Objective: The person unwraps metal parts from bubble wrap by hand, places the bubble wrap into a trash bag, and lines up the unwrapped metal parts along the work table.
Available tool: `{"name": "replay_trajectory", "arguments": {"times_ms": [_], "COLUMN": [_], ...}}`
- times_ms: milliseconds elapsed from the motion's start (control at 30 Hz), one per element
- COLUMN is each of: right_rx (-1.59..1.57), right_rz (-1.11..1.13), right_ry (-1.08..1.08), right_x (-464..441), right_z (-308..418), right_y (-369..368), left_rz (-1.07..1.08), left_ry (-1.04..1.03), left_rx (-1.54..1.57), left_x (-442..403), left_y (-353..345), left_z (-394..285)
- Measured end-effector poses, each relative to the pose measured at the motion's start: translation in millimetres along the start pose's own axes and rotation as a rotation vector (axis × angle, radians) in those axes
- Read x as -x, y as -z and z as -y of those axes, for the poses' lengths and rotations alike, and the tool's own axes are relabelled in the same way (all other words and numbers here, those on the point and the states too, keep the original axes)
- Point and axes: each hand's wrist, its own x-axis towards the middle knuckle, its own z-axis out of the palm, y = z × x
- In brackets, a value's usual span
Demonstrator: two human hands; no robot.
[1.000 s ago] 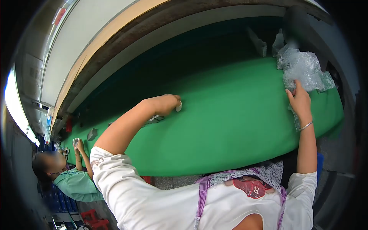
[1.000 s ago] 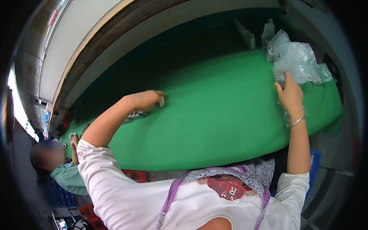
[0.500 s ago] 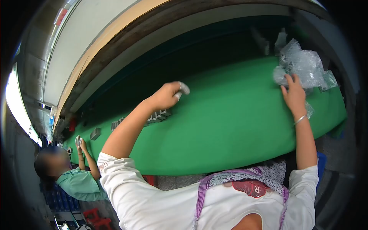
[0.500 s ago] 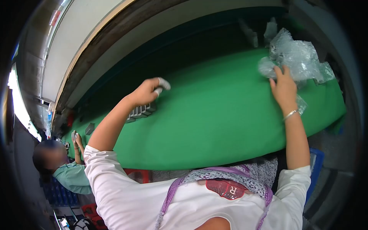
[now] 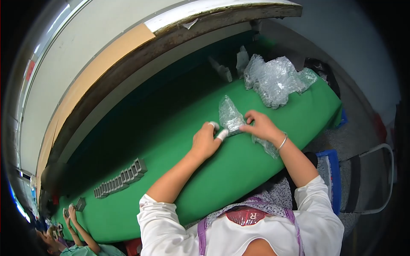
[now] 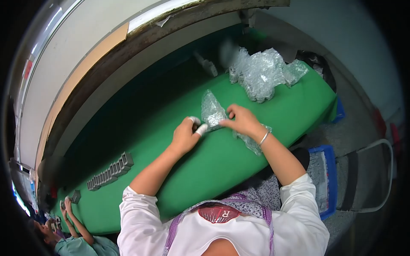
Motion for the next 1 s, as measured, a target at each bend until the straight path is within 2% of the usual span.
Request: {"name": "replay_trajectory", "arguments": {"times_ms": [33, 67, 100, 167, 267, 333, 433, 500, 533, 600, 633, 700, 733, 800, 833, 867, 933, 967, 1000], "right_rx": [0.056, 0.084, 0.077, 0.266, 0.218, 0.159, 0.018, -0.013, -0.017, -0.209, -0.402, -0.672, -0.811, -0.623, -0.343, -0.062, 0.431, 0.428, 0.488], "right_rz": [0.016, -0.031, -0.044, -0.030, -0.072, -0.092, 0.169, 0.282, 0.273, 0.110, 0.093, -0.085, -0.045, -0.113, -0.154, -0.193, -0.184, -0.173, -0.150], "right_ry": [0.148, 0.150, 0.136, 0.162, 0.270, 0.243, 0.271, 0.253, 0.248, 0.322, 0.328, 0.397, 0.162, 0.118, 0.018, -0.080, -0.085, -0.074, -0.143], "right_x": [6.2, 8.3, 8.4, 4.0, -7.1, -18.5, -37.6, -48.2, -49.2, -49.1, -52.8, -57.1, -54.2, -54.4, -48.2, -40.0, -24.7, -22.5, -21.6], "right_z": [-0.7, -1.3, 3.8, 10.9, 34.4, 58.3, 83.7, 98.4, 100.9, 100.8, 98.4, 87.8, 83.3, 41.2, 31.3, 22.6, -6.4, -17.6, -23.2], "right_y": [-1.7, -2.4, -3.4, 0.7, 17.7, 33.2, 45.1, 46.2, 42.3, 30.9, 28.2, 27.6, 40.0, 54.8, 66.2, 76.0, 76.1, 74.4, 73.8], "left_rz": [0.015, -0.075, -0.060, -0.083, -0.100, -0.050, 0.053, 0.089, 0.056, -0.018, -0.011, -0.032, -0.089, -0.182, -0.137, -0.055, 0.073, 0.072, 0.166], "left_ry": [-0.068, -0.155, -0.167, -0.172, -0.118, -0.033, -0.051, 0.057, 0.001, 0.009, 0.016, 0.033, 0.050, -0.130, -0.225, -0.207, -0.148, -0.183, -0.121], "left_rx": [-0.034, -0.053, -0.060, -0.031, 0.188, 0.430, 0.611, 0.413, 0.465, 0.611, 0.639, 0.701, 0.590, 0.109, -0.172, -0.290, -0.375, -0.391, -0.342], "left_x": [4.9, 6.3, 4.1, -7.1, -12.9, -15.4, -14.0, -10.1, -7.6, -0.2, -0.5, -7.1, -11.1, -16.6, -15.8, -13.7, -12.6, -10.7, -11.7], "left_y": [-2.8, -8.5, -9.7, -15.5, 22.2, 55.4, 100.2, 118.5, 121.9, 136.0, 143.1, 137.9, 129.1, 107.4, 97.0, 87.3, 62.1, 51.0, 45.6], "left_z": [1.5, -0.4, 1.7, 5.3, -10.5, -8.9, -13.9, -24.8, -24.3, -32.8, -33.2, -35.0, -41.0, -40.9, -37.7, -38.6, -27.1, -18.6, -13.2]}}
